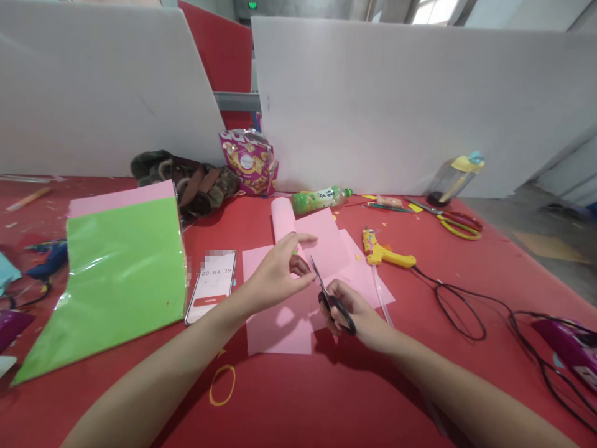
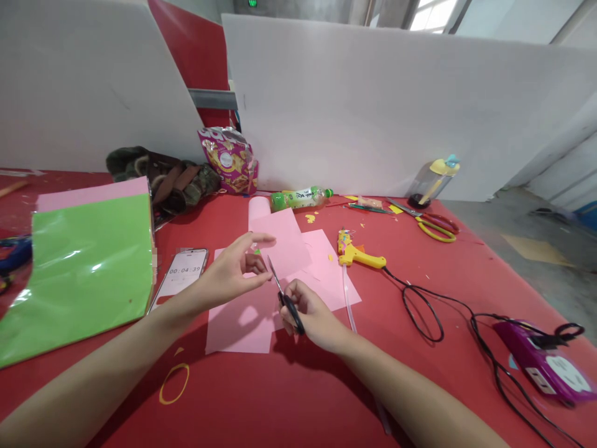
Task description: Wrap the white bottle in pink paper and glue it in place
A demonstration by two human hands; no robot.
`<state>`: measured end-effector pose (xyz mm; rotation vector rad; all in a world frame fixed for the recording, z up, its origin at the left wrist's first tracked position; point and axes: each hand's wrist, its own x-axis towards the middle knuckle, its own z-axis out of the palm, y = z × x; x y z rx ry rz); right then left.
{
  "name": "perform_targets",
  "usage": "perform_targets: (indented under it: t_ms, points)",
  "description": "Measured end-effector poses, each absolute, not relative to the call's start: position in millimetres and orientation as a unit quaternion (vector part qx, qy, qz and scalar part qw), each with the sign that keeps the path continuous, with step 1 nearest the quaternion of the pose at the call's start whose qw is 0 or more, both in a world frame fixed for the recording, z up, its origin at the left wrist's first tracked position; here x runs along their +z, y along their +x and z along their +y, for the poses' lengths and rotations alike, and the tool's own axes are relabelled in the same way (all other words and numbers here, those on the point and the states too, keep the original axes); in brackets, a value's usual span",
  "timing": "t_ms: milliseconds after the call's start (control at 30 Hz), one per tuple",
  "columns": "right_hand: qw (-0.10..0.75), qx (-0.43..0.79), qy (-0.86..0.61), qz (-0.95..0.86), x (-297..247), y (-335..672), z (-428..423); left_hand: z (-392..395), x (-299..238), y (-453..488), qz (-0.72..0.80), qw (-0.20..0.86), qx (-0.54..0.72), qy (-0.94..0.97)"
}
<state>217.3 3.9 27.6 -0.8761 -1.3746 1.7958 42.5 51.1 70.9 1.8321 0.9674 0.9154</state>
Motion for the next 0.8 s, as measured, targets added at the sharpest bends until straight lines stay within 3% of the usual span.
perform_targets:
  t_ms: [800]
  points:
    - [0.364,0.695,-0.339,-0.519,25.9,216.1,4.7,49.4,74.5,43.1,0.379,0.443,0.352,0.732]
